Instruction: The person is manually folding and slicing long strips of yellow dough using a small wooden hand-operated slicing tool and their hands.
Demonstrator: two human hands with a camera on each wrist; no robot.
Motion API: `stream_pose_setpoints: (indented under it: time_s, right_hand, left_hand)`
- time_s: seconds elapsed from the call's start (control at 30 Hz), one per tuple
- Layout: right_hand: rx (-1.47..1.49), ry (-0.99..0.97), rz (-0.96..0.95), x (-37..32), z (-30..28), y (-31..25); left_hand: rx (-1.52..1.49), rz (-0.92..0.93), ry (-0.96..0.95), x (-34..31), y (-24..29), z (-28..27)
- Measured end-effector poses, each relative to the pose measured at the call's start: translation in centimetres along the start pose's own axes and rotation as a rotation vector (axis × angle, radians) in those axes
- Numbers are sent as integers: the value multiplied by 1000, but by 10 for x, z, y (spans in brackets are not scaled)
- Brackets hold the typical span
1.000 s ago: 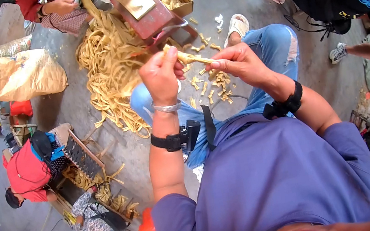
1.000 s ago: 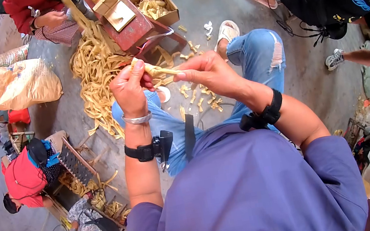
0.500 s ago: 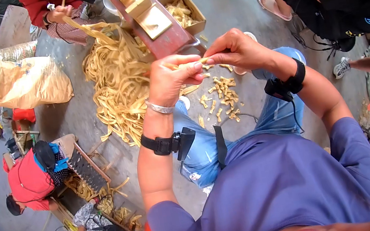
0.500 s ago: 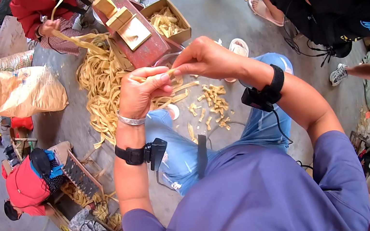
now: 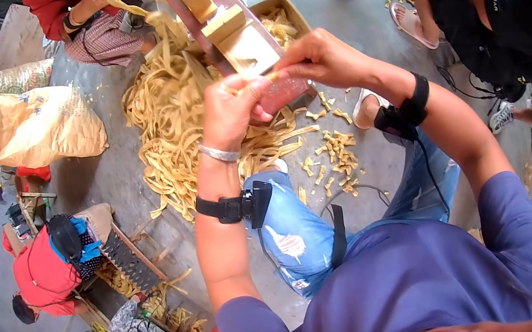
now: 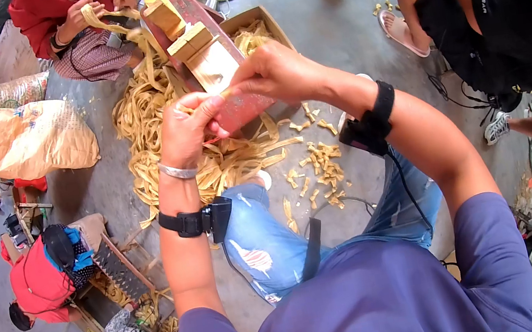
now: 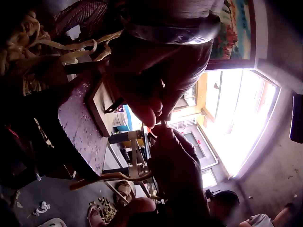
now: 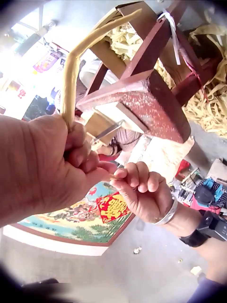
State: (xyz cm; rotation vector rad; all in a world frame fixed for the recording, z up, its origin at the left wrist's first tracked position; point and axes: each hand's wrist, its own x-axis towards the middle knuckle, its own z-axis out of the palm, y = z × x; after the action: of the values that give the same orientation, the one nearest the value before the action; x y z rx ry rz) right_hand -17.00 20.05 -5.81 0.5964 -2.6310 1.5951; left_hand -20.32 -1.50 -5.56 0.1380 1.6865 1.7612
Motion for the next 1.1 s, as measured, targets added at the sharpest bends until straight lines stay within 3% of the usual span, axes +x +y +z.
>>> stream_pose_setpoints:
  time_s: [0.23, 0.33, 0.37, 0.43, 0.5, 0.53, 0.6, 0.67, 0.73, 0.8, 0.9, 0.93, 1.0, 1.07, 1.1]
  right_hand:
    - [-139, 127, -6, 45, 2, 44]
    - [-265, 204, -3, 56, 11, 63]
    - [-444, 202, 7, 55, 16, 75]
    - [-307, 252, 89, 48, 10, 74]
    - [-152, 304, 190, 43, 2, 63]
    - [87, 277, 279, 41, -5, 51]
    - [115, 291, 176, 33, -17, 40]
    - [381, 250, 150, 14, -17, 20]
    - [648, 219, 103, -11, -6, 3]
    - [660, 227, 87, -43, 5, -11]
    - [643, 197, 134, -90, 16, -31]
    - [583, 189, 163, -104, 15, -39]
    - [538, 176, 242, -129, 11, -50]
    - [646, 221, 231, -151, 19, -47]
    - [698, 245, 221, -159, 23, -45]
  left_hand:
    - [25, 71, 81, 55, -12, -29]
    - [60, 75, 151, 69, -17, -32]
    - [88, 56, 186, 73, -23, -33]
    - [183, -32, 193, 67, -20, -37]
    - [27, -27, 109, 56, -22, -31]
    - [-54, -32, 61, 48, -24, -25]
    - [-79, -149, -4, 33, -27, -5]
    - [-40, -263, -100, 16, -37, 23]
    - [218, -239, -223, 6, -59, 47]
    - [212, -131, -92, -1, -75, 75]
    - [-264, -145, -51, -26, -71, 104]
    - [-325, -205, 69, -43, -55, 118]
    - [-147, -215, 4, -49, -70, 122]
    - [242, -100, -67, -47, -107, 117]
    - [267, -143, -36, -53, -107, 120]
